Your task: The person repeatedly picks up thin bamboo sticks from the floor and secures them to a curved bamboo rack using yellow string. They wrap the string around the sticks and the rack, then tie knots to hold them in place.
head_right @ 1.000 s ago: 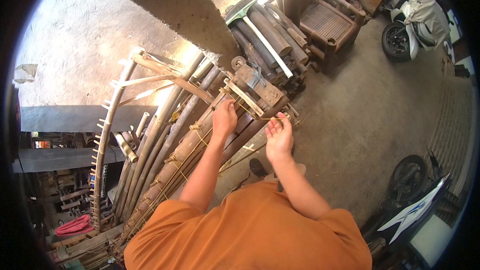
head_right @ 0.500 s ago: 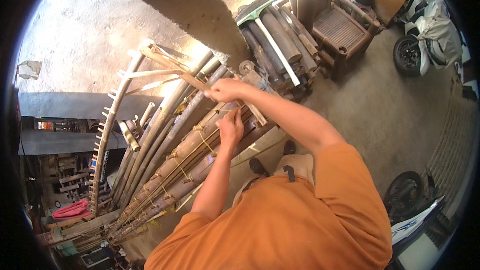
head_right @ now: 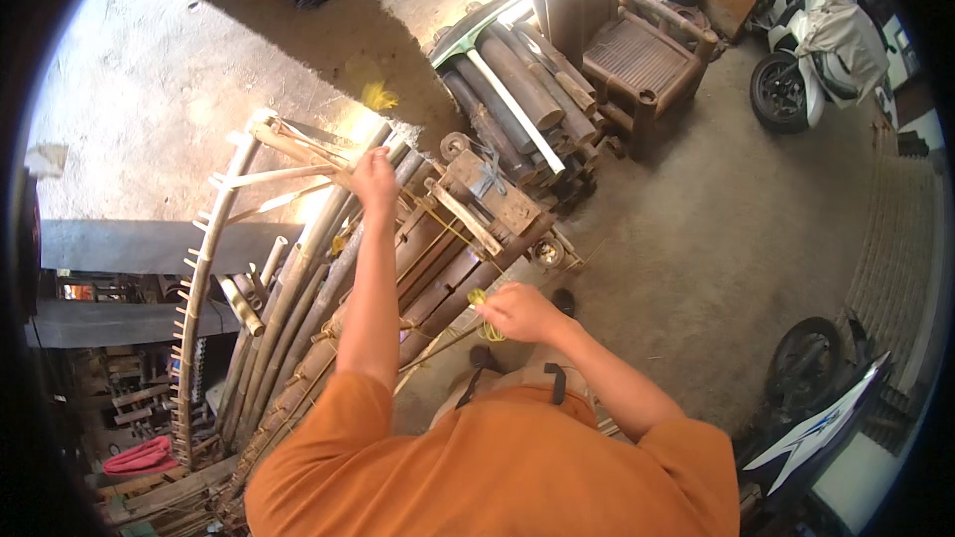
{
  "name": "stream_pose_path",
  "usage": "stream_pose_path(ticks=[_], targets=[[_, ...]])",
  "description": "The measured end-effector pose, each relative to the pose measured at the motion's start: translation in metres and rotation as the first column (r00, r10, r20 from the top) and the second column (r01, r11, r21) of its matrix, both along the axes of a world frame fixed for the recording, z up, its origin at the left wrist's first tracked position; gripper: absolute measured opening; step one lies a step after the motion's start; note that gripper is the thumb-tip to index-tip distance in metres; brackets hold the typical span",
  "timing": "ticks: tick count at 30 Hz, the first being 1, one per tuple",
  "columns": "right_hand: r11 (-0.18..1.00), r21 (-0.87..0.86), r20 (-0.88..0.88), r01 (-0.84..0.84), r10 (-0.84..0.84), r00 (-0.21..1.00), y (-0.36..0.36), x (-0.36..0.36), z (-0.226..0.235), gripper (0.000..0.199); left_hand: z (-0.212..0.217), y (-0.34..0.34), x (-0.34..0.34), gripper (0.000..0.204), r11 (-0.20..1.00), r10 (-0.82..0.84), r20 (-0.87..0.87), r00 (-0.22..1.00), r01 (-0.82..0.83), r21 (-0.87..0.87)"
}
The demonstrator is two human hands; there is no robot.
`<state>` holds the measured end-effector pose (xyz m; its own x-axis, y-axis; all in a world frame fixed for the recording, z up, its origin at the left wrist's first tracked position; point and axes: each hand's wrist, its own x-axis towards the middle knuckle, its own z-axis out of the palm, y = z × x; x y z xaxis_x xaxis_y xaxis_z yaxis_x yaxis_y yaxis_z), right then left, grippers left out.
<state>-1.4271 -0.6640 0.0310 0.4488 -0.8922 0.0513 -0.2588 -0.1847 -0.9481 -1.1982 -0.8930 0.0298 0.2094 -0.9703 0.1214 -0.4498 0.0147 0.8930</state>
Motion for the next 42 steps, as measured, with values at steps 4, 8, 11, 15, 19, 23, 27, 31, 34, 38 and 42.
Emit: stream_pose_path(ticks=[4, 8, 11, 15, 19, 23, 27, 31, 34, 38, 42], targets=[[0.845, 0.478, 0.678, 0.239, -0.528, 0.511, 0.028, -0.004, -0.033, 0.041, -0.040, 0.005, 0.024, 0.028, 0.981, -0.132, 0.490, 0.862, 0.041, 0.192], [0.449, 0.894, 0.414, -0.012, -0.815, 0.405, 0.080, 0.063, -0.046, 0.046, 0.021, 0.077, 0.103, 0.038, 0.985, -0.174, 0.375, 0.911, 0.164, 0.060], [0.345, 0.872, 0.477, -0.346, -0.449, 0.755, 0.136, 0.173, -0.060, 0.046, 0.066, 0.165, 0.200, 0.039, 0.999, -0.047, 0.524, 0.851, 0.046, 0.015], [0.186, 0.805, 0.537, -0.563, -0.632, 0.559, 0.168, 0.293, -0.020, 0.036, 0.038, 0.276, 0.306, 0.033, 0.845, -0.425, 0.567, 0.705, 0.084, 0.528], [0.848, 0.478, 0.822, 0.228, -0.523, 0.225, 0.133, 0.365, 0.011, 0.015, -0.009, 0.334, 0.280, 0.046, 0.938, -0.307, 0.541, 0.783, 0.151, 0.313], [0.991, 0.023, 0.234, -0.130, 0.121, 0.965, 0.062, 0.417, 0.088, 0.031, -0.046, 0.331, 0.274, 0.040, 0.991, -0.135, 0.420, 0.898, 0.132, 0.036], [0.918, -0.379, -0.722, -0.115, -0.216, 0.657, -0.023, 0.406, 0.013, 0.061, -0.001, 0.329, 0.255, 0.028, 0.991, -0.108, 0.413, 0.904, 0.064, 0.120], [0.900, 0.088, 0.170, -0.426, 0.408, 0.897, -0.010, 0.382, 0.055, 0.043, -0.012, 0.329, 0.264, 0.024, 0.980, -0.068, 0.375, 0.925, -0.010, 0.201], [0.732, -0.027, -0.129, -0.681, 0.673, 0.728, 0.084, 0.316, 0.107, 0.028, -0.025, 0.332, 0.267, 0.026, 0.991, 0.017, 0.510, 0.860, -0.083, 0.107], [0.891, -0.285, -0.098, -0.354, 0.340, 0.935, 0.150, 0.312, -0.008, 0.042, -0.007, 0.311, 0.260, 0.030, 0.994, 0.031, 0.159, 0.987, -0.047, 0.101], [0.923, 0.131, -0.204, -0.362, 0.382, 0.901, 0.148, 0.315, 0.007, 0.049, 0.051, 0.222, 0.271, 0.026, 1.000, 0.003, -0.180, 0.984, -0.002, 0.003]])
